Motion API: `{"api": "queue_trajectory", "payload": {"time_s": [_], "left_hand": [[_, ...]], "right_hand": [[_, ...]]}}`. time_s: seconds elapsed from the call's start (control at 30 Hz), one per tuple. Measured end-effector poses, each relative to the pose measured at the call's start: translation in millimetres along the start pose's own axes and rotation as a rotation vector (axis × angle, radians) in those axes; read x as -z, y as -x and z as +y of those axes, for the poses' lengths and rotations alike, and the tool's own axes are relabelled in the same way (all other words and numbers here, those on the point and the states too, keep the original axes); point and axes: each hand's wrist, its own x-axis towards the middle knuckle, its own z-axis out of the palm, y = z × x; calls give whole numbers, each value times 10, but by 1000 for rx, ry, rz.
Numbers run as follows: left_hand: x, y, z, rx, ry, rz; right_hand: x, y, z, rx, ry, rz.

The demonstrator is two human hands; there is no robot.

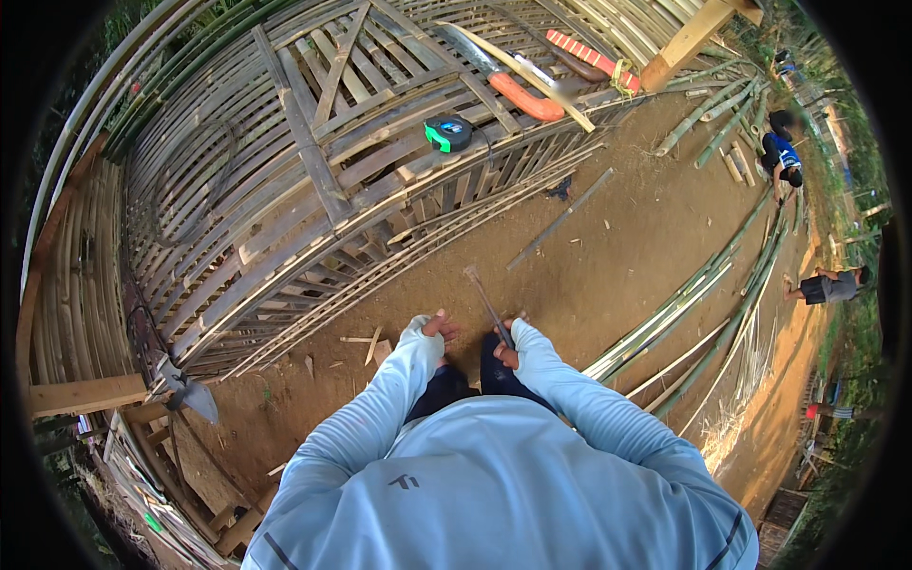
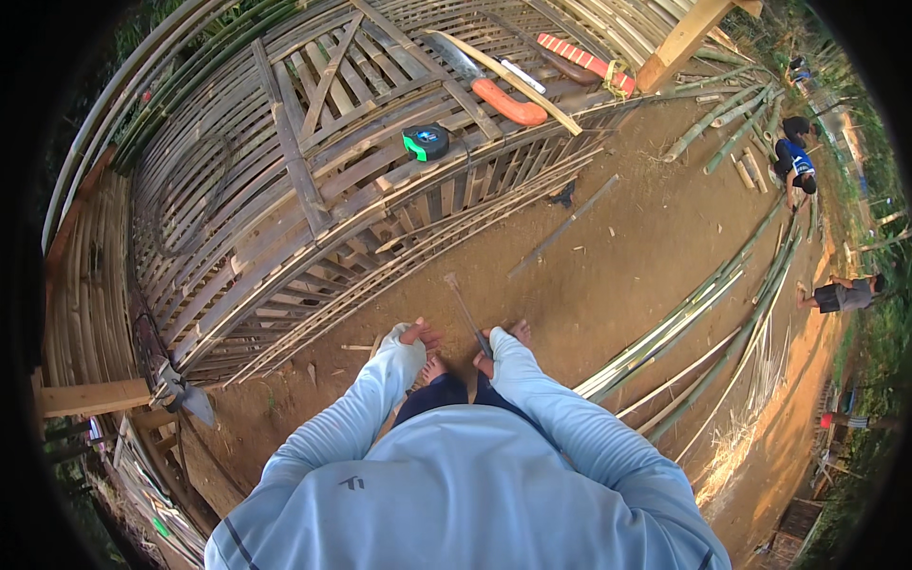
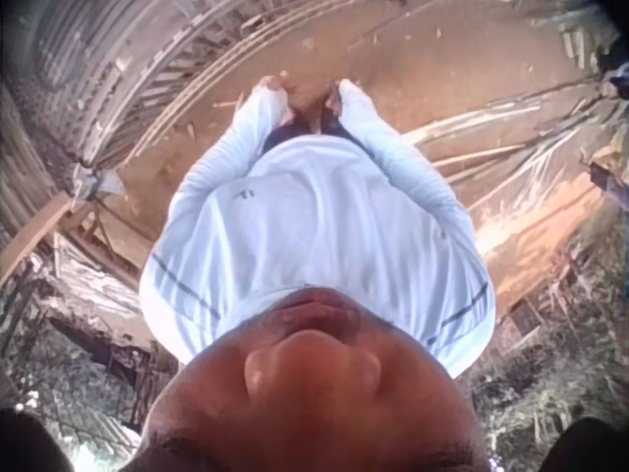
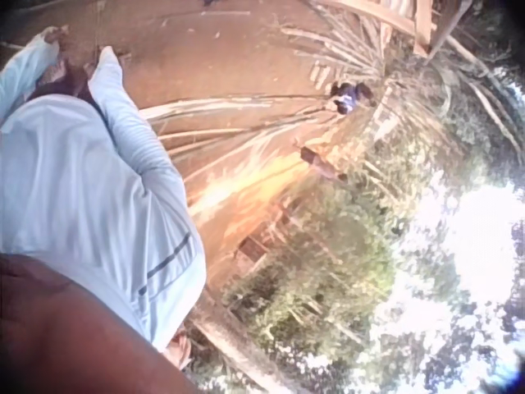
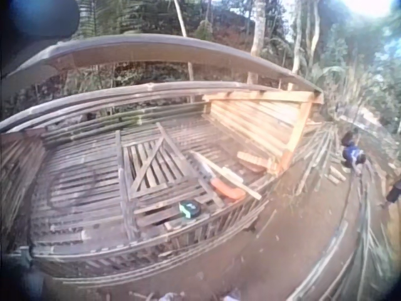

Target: The person works on a bamboo structure, using a knife to split bamboo strips and then weaving them into the frame. They also handle and separate thin metal wires, preparing them for use in the construction.

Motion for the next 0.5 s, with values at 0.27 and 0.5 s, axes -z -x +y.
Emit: {"api": "queue_trajectory", "payload": {"time_s": [0.27,0.5], "left_hand": [[324,-320,67,-16,-100,192],[340,-795,381,-17,113,380]], "right_hand": [[-64,-382,301,-402,-755,166],[-283,-914,553,78,742,263]]}}
